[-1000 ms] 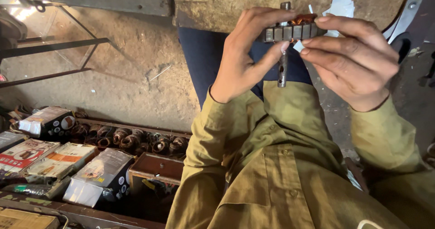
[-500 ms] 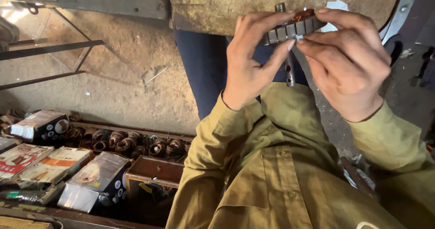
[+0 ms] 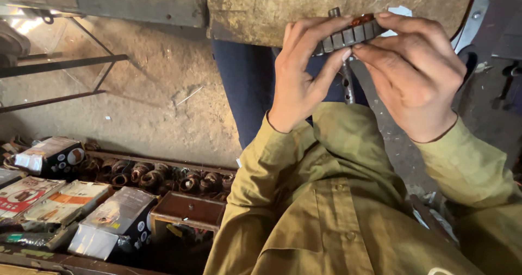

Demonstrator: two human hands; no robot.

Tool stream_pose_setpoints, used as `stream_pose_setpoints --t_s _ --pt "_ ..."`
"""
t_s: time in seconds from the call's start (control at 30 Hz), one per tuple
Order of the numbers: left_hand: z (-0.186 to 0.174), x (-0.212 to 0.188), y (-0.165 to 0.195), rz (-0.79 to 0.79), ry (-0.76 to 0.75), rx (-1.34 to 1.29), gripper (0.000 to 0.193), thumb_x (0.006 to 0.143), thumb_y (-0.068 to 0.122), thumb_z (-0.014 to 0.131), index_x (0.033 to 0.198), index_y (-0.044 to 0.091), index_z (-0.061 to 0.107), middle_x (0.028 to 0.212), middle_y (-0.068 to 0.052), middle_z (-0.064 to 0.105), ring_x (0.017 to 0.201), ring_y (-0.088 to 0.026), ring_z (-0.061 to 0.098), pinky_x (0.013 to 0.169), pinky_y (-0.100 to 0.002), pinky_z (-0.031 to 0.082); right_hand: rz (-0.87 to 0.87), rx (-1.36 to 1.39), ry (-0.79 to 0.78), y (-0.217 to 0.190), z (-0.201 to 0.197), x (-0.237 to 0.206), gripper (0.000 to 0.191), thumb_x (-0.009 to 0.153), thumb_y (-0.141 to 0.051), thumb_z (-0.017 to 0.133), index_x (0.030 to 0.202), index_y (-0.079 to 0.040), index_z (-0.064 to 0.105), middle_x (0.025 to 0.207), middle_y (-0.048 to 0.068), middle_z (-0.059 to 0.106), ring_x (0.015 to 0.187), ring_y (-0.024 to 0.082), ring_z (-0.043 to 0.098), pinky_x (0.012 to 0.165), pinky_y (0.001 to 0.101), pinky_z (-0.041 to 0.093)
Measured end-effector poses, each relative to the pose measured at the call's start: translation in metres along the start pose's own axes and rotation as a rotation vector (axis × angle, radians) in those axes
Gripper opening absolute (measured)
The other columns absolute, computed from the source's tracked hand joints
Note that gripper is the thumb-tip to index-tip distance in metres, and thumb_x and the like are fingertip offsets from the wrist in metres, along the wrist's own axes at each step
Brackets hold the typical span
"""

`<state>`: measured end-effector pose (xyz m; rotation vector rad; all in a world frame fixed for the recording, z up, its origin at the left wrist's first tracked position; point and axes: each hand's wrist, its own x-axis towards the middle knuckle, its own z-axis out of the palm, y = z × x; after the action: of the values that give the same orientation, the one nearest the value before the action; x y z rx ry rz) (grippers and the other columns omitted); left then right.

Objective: The person inserts small white paper shims into the slots of a motor armature, using shears to trim excess material. The person repeatedly picks up the armature, places shims, and trims them, working on a cluttered workbench with other motor parts nearby.

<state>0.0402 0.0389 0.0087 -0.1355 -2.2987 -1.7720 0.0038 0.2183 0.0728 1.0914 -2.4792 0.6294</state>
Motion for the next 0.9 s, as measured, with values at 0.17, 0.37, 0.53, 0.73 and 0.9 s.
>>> stream_pose_setpoints --t_s 0.17,0.37,0.53,0.73,0.9 --pt "0.001 -0.001 -0.001 -0.005 0.005 0.017 0.035 0.098 0.01 0.082 0.129 0.012 0.066 0.122 -0.004 0.066 0.112 -0.021 0.062 0.098 -0.027 0.049 0.125 0.245 0.031 0.012 0.008 -0.013 0.017 0.094 0.003 0.084 0.108 0.003 0.075 0.109 0.012 0.07 0.119 0.026 0.07 0.101 0.0354 0.06" --pt "-0.017 -0.002 -0.007 0.103 -0.077 -0.018 0.046 0.094 0.018 0.084 0.133 0.009 0.063 0.131 -0.006 0.064 0.119 -0.022 0.06 0.105 -0.031 0.047 0.19 0.465 0.175 0.025 0.034 -0.014 0.045 0.076 -0.009 0.093 0.105 0.011 0.064 0.109 0.025 0.061 0.106 0.036 0.064 0.093 0.0436 0.059" --pt "-0.025 -0.006 -0.021 0.185 -0.112 -0.016 0.063 0.083 0.034 0.093 0.133 0.009 0.063 0.134 -0.004 0.063 0.119 -0.021 0.059 0.105 -0.031 0.046 0.185 0.649 0.2 0.025 0.068 -0.027 0.047 0.08 -0.022 0.093 0.106 0.006 0.067 0.109 0.02 0.069 0.105 0.032 0.072 0.095 0.0432 0.064" --pt "-0.021 -0.011 -0.029 0.207 -0.075 -0.057 0.056 0.081 0.03 0.095 0.127 0.011 0.069 0.128 0.0 0.068 0.113 -0.018 0.06 0.105 -0.032 0.05 0.138 0.742 0.229 0.029 0.075 -0.039 0.037 0.085 -0.026 0.085 0.097 0.005 0.068 0.103 0.019 0.068 0.104 0.035 0.072 0.109 0.0578 0.057" --pt "-0.02 -0.013 -0.03 0.201 -0.047 -0.084 0.054 0.078 0.03 0.095 0.122 0.01 0.071 0.123 0.001 0.069 0.111 -0.019 0.062 0.102 -0.032 0.051 0.241 0.764 0.187 0.024 0.067 -0.042 0.034 0.087 -0.026 0.085 0.094 0.002 0.068 0.103 0.016 0.069 0.106 0.034 0.073 0.114 0.0592 0.056"
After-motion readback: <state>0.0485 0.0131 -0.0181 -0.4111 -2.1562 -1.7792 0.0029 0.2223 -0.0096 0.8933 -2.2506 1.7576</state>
